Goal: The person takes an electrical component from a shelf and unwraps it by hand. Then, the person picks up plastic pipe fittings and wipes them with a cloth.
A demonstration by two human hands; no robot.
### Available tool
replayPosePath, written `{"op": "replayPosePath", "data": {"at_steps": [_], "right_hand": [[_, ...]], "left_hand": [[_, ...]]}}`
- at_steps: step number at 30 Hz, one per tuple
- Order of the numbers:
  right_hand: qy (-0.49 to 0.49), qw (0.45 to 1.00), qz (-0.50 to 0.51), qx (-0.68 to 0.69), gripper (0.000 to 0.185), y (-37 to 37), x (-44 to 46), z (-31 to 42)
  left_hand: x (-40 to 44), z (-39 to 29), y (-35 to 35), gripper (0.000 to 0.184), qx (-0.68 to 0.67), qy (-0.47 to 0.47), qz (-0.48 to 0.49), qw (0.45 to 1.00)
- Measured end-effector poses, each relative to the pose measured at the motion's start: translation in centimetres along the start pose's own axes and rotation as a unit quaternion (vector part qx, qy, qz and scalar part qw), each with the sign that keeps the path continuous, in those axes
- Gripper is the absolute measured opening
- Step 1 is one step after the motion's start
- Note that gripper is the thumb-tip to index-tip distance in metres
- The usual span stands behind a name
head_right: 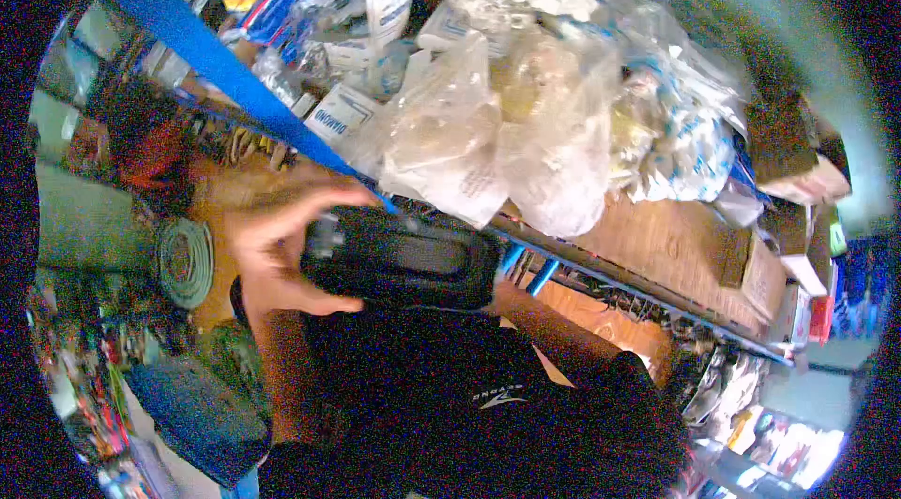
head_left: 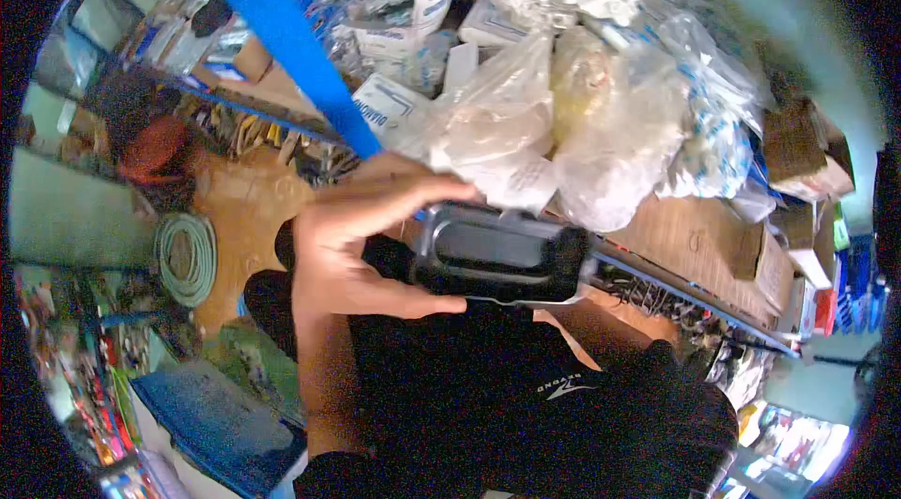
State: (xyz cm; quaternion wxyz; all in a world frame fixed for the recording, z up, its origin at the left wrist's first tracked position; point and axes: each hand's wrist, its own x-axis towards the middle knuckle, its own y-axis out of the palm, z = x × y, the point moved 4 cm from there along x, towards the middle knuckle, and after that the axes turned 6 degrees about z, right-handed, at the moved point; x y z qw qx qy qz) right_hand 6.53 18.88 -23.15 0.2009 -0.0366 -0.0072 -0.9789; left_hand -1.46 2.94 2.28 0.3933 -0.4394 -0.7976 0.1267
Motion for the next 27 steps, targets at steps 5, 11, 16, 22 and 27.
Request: {"op": "replayPosePath", "data": {"at_steps": [5, 11, 16, 22, 27], "right_hand": [[0.301, 0.883, 0.082, 0.350, 0.123, -3.8, 1.7, 3.8], [0.302, 0.898, 0.095, 0.304, 0.083, -6.3, -6.4, 2.9], [0.299, 0.930, -0.012, 0.212, 0.088, -9.0, -12.0, 2.5], [0.375, 0.924, -0.050, 0.051, 0.061, -13.5, -19.5, 2.0], [0.373, 0.910, -0.050, -0.173, 0.048, -13.7, -20.8, 1.8]], "left_hand": [[-5.7, 9.0, 2.4, 0.061, -0.035, -0.171, 0.043, 0.984], [-6.8, 10.5, 11.2, 0.065, -0.115, -0.174, 0.051, 0.977], [-7.0, 11.8, 16.9, 0.055, -0.249, -0.233, 0.067, 0.938], [-9.0, 14.5, 29.1, 0.044, -0.162, -0.116, 0.262, 0.944], [-7.0, 14.1, 28.0, 0.035, -0.091, -0.162, 0.327, 0.927]]}}
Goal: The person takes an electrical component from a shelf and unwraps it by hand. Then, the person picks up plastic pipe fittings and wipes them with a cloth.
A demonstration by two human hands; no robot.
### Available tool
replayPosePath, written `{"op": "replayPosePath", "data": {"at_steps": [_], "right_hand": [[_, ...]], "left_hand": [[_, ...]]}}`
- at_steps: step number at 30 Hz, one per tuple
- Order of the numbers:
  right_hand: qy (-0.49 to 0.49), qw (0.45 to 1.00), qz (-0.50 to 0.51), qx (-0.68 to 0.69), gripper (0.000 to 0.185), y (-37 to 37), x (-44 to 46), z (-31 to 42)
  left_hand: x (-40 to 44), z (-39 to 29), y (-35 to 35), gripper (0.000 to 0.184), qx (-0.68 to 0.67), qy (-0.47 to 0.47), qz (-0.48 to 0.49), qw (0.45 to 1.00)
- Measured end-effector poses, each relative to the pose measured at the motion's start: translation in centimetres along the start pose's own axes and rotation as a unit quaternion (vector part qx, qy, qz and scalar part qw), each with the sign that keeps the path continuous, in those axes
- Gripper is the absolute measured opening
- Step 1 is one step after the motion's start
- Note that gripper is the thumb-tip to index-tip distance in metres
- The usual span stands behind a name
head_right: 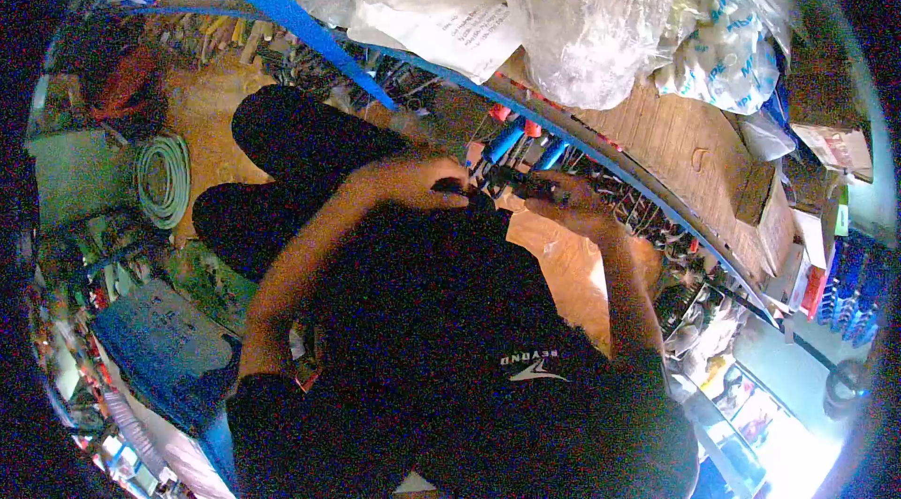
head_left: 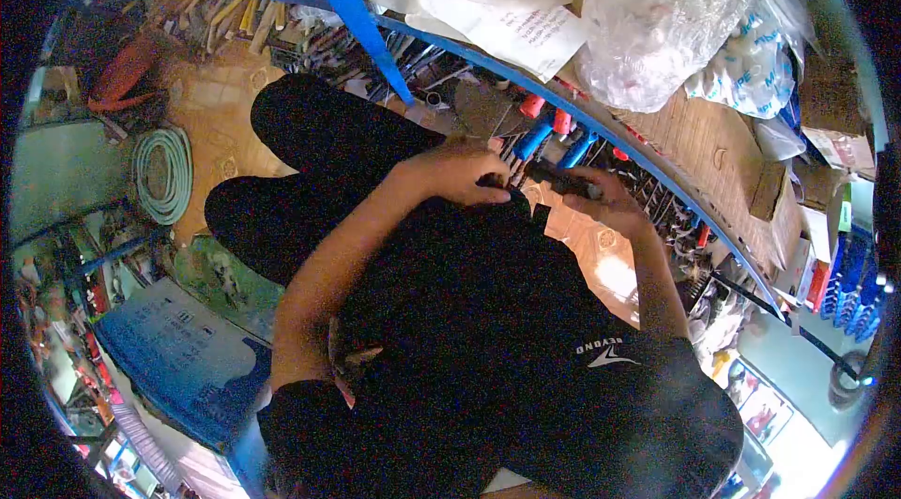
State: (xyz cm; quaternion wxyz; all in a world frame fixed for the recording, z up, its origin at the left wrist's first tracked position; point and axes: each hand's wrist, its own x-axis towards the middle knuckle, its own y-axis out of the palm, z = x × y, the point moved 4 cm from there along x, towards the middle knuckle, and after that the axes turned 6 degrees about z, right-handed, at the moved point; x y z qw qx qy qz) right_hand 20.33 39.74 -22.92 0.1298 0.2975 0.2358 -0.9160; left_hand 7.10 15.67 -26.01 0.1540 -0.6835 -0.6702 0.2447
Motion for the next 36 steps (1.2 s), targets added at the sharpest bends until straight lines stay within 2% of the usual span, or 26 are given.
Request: {"op": "replayPosePath", "data": {"at_steps": [1, 2, 5, 6, 9, 10, 13, 14, 17, 18, 21, 23, 24, 27, 29, 30, 33, 36], "right_hand": [[-0.033, 0.999, -0.002, 0.000, 0.048, 0.3, 0.2, -0.3], [-0.036, 0.999, -0.002, 0.032, 0.051, 0.7, 0.4, -0.7], [-0.038, 0.999, -0.015, 0.028, 0.053, 1.0, 1.1, -0.9], [-0.058, 0.998, -0.014, 0.019, 0.053, 1.0, 1.3, -0.5], [-0.103, 0.995, -0.018, 0.002, 0.055, 1.1, 1.4, 1.5], [-0.114, 0.993, -0.026, 0.001, 0.056, 1.2, 1.8, 0.9], [-0.091, 0.996, -0.017, 0.001, 0.057, 0.9, 2.5, -0.3], [-0.075, 0.997, -0.008, 0.002, 0.057, 0.8, 2.7, -0.3], [-0.074, 0.997, 0.004, -0.002, 0.057, 0.8, 2.7, 0.1], [-0.074, 0.997, 0.001, -0.020, 0.057, 0.6, 2.7, 0.0], [-0.078, 0.994, -0.017, -0.074, 0.058, 0.3, 2.5, 0.1], [-0.095, 0.989, -0.033, -0.111, 0.058, 0.1, 1.9, 1.8], [-0.111, 0.991, -0.027, -0.070, 0.057, 0.2, 1.8, 2.6], [-0.137, 0.990, 0.004, 0.032, 0.056, 0.9, 1.5, 5.2], [-0.138, 0.988, 0.028, 0.060, 0.054, 1.3, 1.2, 7.6], [-0.103, 0.993, 0.049, 0.031, 0.053, 1.2, 1.7, 7.4], [-0.158, 0.983, 0.093, 0.008, 0.050, 2.0, 2.1, 10.8], [-0.133, 0.978, 0.144, 0.076, 0.050, 2.6, 3.0, 11.7]], "left_hand": [[-0.5, -0.1, -0.9, 0.034, -0.020, -0.022, 0.014, 0.999], [-0.6, 0.6, -0.8, 0.031, -0.051, 0.002, -0.001, 0.999], [-2.1, 0.2, -2.6, 0.030, -0.078, -0.025, -0.011, 0.997], [-2.7, 1.0, -2.6, 0.022, -0.152, -0.021, -0.029, 0.988], [-4.7, 2.5, -3.3, 0.026, 0.069, -0.032, -0.120, 0.990], [-4.6, 2.7, -3.0, 0.030, 0.040, -0.081, -0.043, 0.995], [-3.6, 1.3, -0.4, 0.034, 0.100, -0.033, -0.054, 0.993], [-2.7, 1.1, 0.7, 0.034, 0.060, -0.013, -0.053, 0.997], [-1.6, -0.4, 0.9, 0.034, 0.062, -0.061, 0.011, 0.996], [-1.8, -1.1, 0.5, 0.029, 0.077, -0.027, -0.035, 0.996], [-1.0, -1.1, 0.0, 0.023, -0.018, 0.025, 0.045, 0.999], [-2.0, -1.2, 0.2, 0.021, -0.025, 0.076, -0.020, 0.997], [-2.9, -1.1, 0.3, 0.021, -0.028, 0.097, -0.056, 0.993], [-8.3, -2.6, -2.7, 0.024, -0.100, 0.055, -0.094, 0.989], [-12.6, -3.6, -3.6, 0.028, -0.133, -0.027, -0.111, 0.984], [-14.0, -4.0, -3.4, 0.030, -0.149, -0.066, -0.120, 0.979], [-15.8, -5.2, -1.4, 0.035, -0.122, -0.198, -0.135, 0.963], [-14.3, -5.2, 0.8, 0.033, -0.059, -0.302, -0.141, 0.941]]}}
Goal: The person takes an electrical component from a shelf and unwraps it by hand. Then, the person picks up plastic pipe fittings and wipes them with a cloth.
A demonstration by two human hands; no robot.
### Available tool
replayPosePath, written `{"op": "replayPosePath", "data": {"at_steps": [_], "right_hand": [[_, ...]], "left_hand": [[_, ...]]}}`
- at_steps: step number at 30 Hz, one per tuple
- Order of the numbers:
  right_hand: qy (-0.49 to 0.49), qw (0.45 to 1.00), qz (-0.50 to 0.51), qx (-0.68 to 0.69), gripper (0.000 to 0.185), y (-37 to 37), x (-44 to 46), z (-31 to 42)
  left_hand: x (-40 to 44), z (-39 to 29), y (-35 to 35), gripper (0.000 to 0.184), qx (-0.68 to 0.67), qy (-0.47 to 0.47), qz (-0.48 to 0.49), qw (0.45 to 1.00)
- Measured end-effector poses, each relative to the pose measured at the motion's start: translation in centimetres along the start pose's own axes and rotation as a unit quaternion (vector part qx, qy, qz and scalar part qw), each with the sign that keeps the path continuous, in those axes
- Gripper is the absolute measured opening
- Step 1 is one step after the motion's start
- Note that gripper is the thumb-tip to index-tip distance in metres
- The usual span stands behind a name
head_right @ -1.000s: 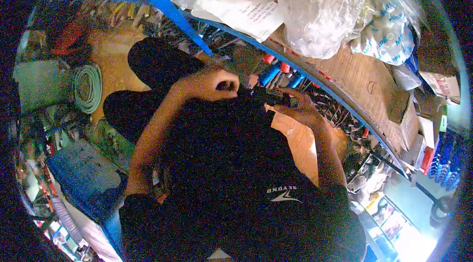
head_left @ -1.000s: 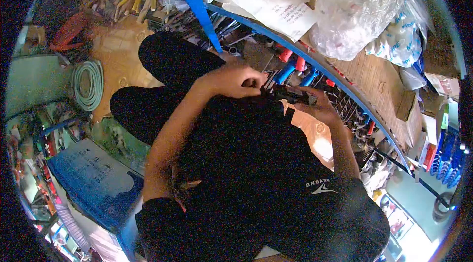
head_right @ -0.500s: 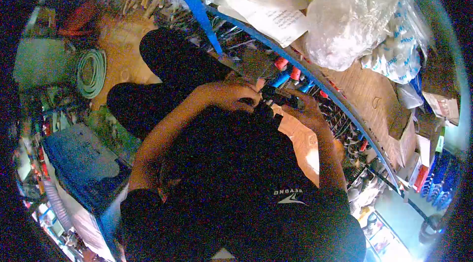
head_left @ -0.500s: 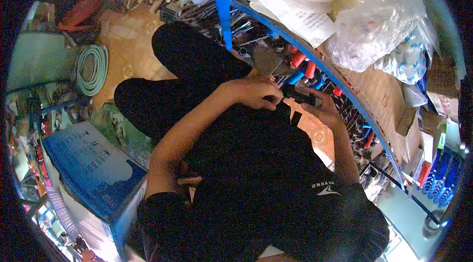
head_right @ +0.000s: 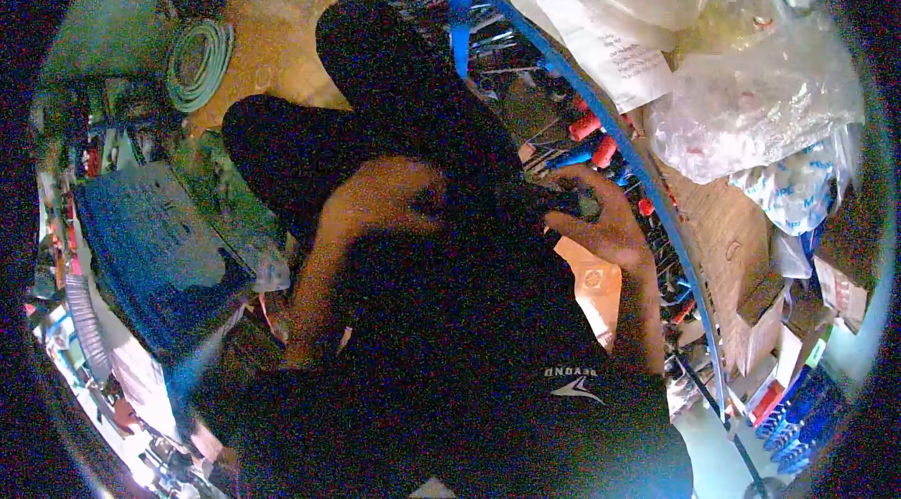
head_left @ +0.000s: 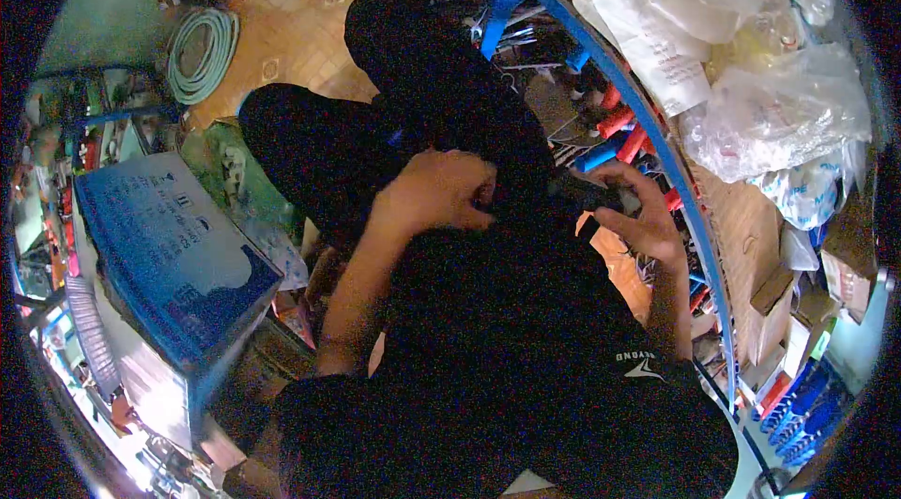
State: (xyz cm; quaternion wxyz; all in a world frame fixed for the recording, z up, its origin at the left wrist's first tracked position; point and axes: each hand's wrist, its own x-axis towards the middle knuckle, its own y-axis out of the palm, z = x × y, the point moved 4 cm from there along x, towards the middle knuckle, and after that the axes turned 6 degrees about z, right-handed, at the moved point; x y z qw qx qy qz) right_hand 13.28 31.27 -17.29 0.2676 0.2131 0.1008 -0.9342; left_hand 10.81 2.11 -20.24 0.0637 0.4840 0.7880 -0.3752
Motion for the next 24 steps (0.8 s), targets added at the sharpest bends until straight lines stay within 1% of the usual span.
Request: {"op": "replayPosePath", "data": {"at_steps": [1, 2, 3, 4, 5, 7, 8, 11, 14, 17, 18, 21, 24], "right_hand": [[0.009, 1.000, 0.016, -0.022, 0.049, -0.1, 0.1, 0.3], [0.019, 0.998, 0.033, -0.044, 0.049, -0.2, 0.2, 0.6], [0.027, 0.996, 0.050, -0.067, 0.048, -0.4, 0.3, 0.8], [0.002, 0.988, 0.052, -0.143, 0.049, -0.2, 0.3, 1.2], [0.006, 0.987, 0.066, -0.145, 0.048, 0.0, 0.4, 1.4], [0.013, 0.985, 0.096, -0.146, 0.047, 0.9, 0.8, 2.0], [0.031, 0.989, 0.085, -0.113, 0.048, 1.7, 0.8, 2.7], [0.004, 0.976, 0.085, -0.201, 0.050, 3.0, 1.7, 1.9], [0.017, 0.975, 0.059, -0.212, 0.052, 4.8, 2.2, 2.4], [0.046, 0.965, 0.006, -0.258, 0.054, 7.1, 2.6, 2.8], [0.079, 0.952, 0.008, -0.295, 0.061, 7.8, 2.7, 3.8], [0.011, 0.942, 0.027, -0.335, 0.059, 8.7, 3.1, 3.5], [-0.138, 0.922, 0.088, -0.352, 0.050, 9.1, 2.8, 2.6]], "left_hand": [[0.2, -0.3, 0.5, 0.032, 0.032, -0.033, -0.018, 0.999], [0.2, -0.7, 0.9, 0.025, 0.085, -0.020, -0.101, 0.991], [0.3, -0.9, 0.9, 0.024, 0.098, -0.009, -0.107, 0.989], [0.3, -1.0, 0.8, 0.022, 0.112, 0.002, -0.113, 0.987], [0.4, -1.2, 0.6, 0.020, 0.126, 0.014, -0.117, 0.985], [0.6, -1.3, -0.3, 0.019, 0.120, 0.001, -0.078, 0.990], [0.7, -1.4, -0.7, 0.019, 0.118, -0.005, -0.058, 0.991], [1.0, -2.0, -1.3, 0.017, 0.115, -0.034, -0.073, 0.990], [1.0, -3.2, -2.0, 0.015, 0.108, 0.002, -0.132, 0.985], [2.2, -3.8, -2.0, 0.015, 0.122, 0.023, -0.122, 0.985], [2.4, -3.9, -2.1, 0.015, 0.122, 0.029, -0.122, 0.985], [2.3, -3.9, -2.4, 0.015, 0.122, 0.039, -0.123, 0.984], [2.3, -3.7, -2.5, 0.015, 0.124, 0.040, -0.117, 0.984]]}}
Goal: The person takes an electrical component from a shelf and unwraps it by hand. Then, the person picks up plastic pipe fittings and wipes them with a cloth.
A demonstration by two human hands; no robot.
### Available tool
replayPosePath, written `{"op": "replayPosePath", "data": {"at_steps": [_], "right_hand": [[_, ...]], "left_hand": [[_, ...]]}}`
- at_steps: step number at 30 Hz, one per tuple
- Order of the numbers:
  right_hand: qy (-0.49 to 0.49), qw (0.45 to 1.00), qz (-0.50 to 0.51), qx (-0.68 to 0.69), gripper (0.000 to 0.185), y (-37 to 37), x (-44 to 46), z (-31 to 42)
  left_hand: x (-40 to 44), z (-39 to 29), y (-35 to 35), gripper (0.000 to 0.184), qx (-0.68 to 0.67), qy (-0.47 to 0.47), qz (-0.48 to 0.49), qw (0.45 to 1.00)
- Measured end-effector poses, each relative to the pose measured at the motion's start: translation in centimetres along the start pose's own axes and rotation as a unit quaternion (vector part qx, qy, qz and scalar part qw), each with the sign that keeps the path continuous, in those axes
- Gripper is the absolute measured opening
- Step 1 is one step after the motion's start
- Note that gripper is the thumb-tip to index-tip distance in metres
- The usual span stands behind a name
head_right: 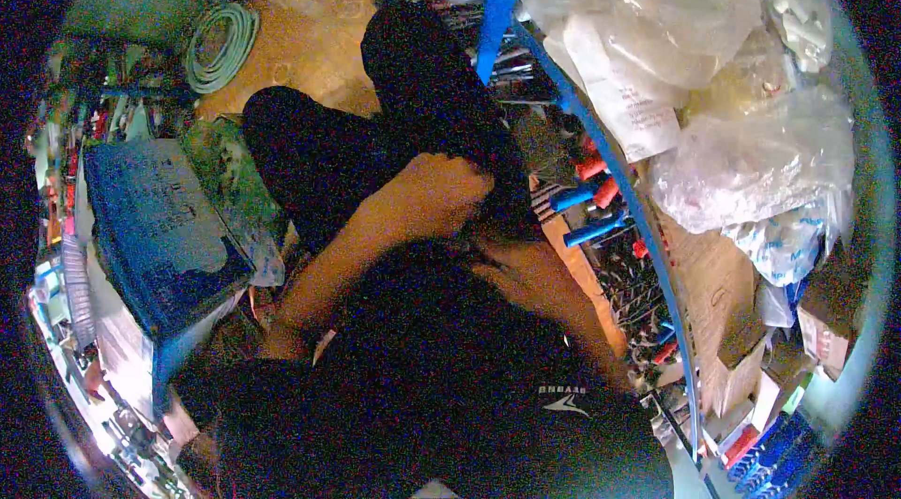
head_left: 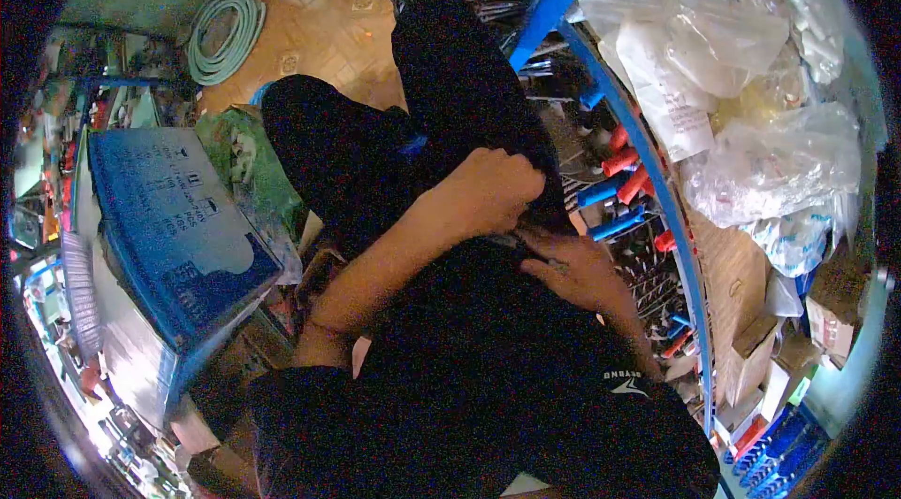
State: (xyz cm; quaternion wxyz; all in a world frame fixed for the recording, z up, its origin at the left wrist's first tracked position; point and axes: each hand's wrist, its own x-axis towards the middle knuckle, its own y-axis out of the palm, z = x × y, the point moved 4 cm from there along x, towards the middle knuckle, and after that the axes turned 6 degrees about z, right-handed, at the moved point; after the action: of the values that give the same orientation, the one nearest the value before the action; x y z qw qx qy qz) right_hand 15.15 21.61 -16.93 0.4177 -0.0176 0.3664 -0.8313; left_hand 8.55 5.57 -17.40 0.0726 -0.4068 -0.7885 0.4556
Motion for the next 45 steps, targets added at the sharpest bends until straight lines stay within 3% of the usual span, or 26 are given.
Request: {"op": "replayPosePath", "data": {"at_steps": [3, 6, 10, 14, 17, 20, 23, 29, 30, 34, 40, 43, 45], "right_hand": [[0.028, 0.998, 0.037, 0.037, 0.042, 0.2, -0.5, -1.2], [0.111, 0.989, 0.094, -0.031, 0.041, 0.5, 0.2, -2.1], [0.075, 0.990, 0.065, -0.101, 0.036, 1.4, 0.0, -2.6], [0.054, 0.982, 0.128, -0.125, 0.045, 0.4, 1.1, -0.6], [0.100, 0.977, 0.143, -0.120, 0.052, -0.1, 2.8, -0.5], [0.076, 0.978, 0.145, -0.133, 0.066, 1.8, 3.8, -3.4], [0.105, 0.961, 0.179, -0.182, 0.071, 3.1, 4.5, -4.4], [0.162, 0.955, 0.187, -0.162, 0.065, 3.0, 7.1, -3.6], [0.167, 0.957, 0.180, -0.153, 0.064, 2.6, 7.3, -3.2], [0.206, 0.958, 0.154, -0.128, 0.060, 1.9, 7.4, -2.5], [0.249, 0.951, 0.135, -0.120, 0.054, 3.5, 6.1, -1.6], [0.258, 0.950, 0.126, -0.120, 0.051, 6.4, 4.6, -3.0], [0.263, 0.950, 0.119, -0.116, 0.049, 7.8, 3.8, -3.9]], "left_hand": [[0.1, -0.2, -0.4, 0.016, 0.003, 0.002, 0.013, 1.000], [-0.2, -0.1, -0.3, 0.016, 0.001, 0.013, 0.006, 1.000], [-0.8, 0.2, 0.0, 0.016, 0.004, 0.006, 0.005, 1.000], [0.1, 0.8, -0.6, 0.016, -0.003, 0.010, 0.039, 0.999], [1.5, 1.1, -0.6, 0.014, 0.033, 0.056, 0.019, 0.998], [3.3, 4.1, 1.7, 0.015, 0.021, 0.050, -0.047, 0.997], [5.2, 6.5, 3.1, 0.020, 0.024, -0.047, 0.060, 0.997], [7.0, 8.2, 3.5, 0.018, -0.044, 0.071, 0.023, 0.996], [8.6, 8.6, 3.7, 0.022, -0.045, 0.072, 0.120, 0.989], [9.9, 6.4, 0.1, 0.038, -0.012, 0.153, 0.299, 0.942], [6.6, 5.8, 0.2, 0.034, 0.079, 0.220, 0.405, 0.884], [7.9, 6.2, 4.1, 0.030, 0.071, 0.218, 0.406, 0.885], [9.5, 6.8, 7.2, 0.028, 0.023, 0.206, 0.337, 0.918]]}}
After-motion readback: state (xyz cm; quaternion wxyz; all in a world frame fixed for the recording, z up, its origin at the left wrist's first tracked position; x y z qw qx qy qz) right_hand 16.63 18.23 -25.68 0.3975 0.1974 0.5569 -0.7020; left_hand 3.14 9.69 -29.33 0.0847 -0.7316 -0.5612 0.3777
